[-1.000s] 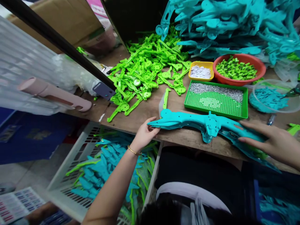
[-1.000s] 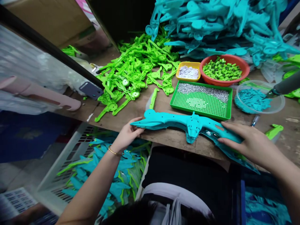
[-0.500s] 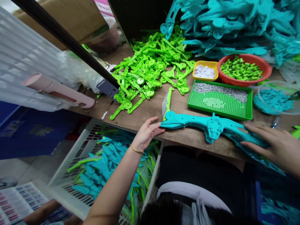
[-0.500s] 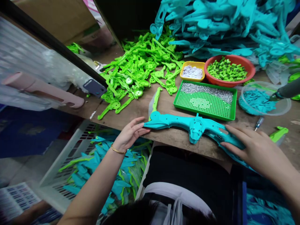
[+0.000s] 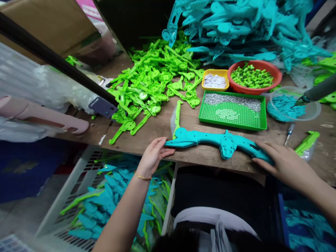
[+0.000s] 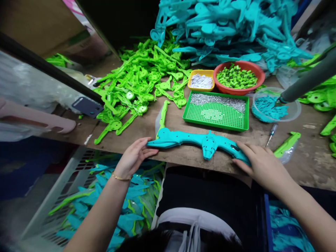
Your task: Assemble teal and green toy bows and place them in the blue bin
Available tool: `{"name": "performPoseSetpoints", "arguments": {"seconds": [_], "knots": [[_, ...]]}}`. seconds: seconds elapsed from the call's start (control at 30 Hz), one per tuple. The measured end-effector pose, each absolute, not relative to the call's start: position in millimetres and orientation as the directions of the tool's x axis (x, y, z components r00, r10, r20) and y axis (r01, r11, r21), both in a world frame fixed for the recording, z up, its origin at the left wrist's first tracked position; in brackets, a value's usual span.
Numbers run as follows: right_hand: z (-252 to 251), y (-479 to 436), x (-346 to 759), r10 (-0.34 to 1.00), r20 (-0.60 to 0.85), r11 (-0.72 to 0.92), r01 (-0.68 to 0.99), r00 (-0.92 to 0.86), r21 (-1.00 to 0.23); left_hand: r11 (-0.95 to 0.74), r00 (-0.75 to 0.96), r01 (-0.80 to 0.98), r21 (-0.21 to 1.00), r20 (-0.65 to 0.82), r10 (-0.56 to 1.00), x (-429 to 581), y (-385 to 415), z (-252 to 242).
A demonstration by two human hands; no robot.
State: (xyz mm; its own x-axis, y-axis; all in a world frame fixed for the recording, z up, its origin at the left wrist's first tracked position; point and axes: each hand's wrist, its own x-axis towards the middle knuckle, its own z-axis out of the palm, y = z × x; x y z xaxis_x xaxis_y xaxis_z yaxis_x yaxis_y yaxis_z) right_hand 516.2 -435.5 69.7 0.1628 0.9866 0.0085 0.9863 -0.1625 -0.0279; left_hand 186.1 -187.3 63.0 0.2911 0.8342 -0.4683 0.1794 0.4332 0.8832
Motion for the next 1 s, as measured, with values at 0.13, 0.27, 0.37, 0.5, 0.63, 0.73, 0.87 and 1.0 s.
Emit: {"name": "performPoseSetpoints", "arguments": {"seconds": [0.13, 0.27, 0.37, 0.5, 0.63, 0.73, 0.87, 1.0], "knots": [[62, -432, 510, 0.985, 0.051, -0.167, 0.986, 0.168, -0.014, -0.109, 0.123, 0.545, 0.831, 0.048, 0.991, 185, -188, 81], [72, -432, 512, 0.984, 0.096, -0.142, 0.988, 0.147, -0.063, -0.551, 0.505, 0.504, 0.665, 0.29, 0.813, 248, -215, 107], [89, -452, 521, 0.944, 0.183, -0.246, 0.956, 0.274, -0.162, -0.77, 0.903, 0.209, 0.602, 0.184, 0.389, 329, -246, 113], [95, -495, 524, 0.709, 0.043, -0.666, 0.689, 0.704, -0.286, -0.848, 0.999, 0.034, 0.528, -0.045, 0.013, 416, -278, 103], [72, -517, 508, 0.517, -0.365, -0.788, 0.264, 0.774, -0.556, -0.845, 0.967, 0.003, 0.535, -0.216, -0.134, 447, -291, 94], [51, -514, 494, 0.496, -0.517, -0.538, -0.221, 0.698, -0.814, -0.846, 0.942, 0.025, 0.532, -0.297, -0.159, 451, -290, 94], [35, -505, 478, 0.424, -0.529, -0.204, -0.491, 0.736, -0.847, -0.834, 0.878, 0.065, 0.548, -0.429, -0.213, 464, -283, 97], [39, -508, 472, 0.368, -0.494, -0.147, -0.475, 0.788, -0.868, -0.788, 0.78, 0.057, 0.614, -0.52, -0.349, 484, -276, 104]]}}
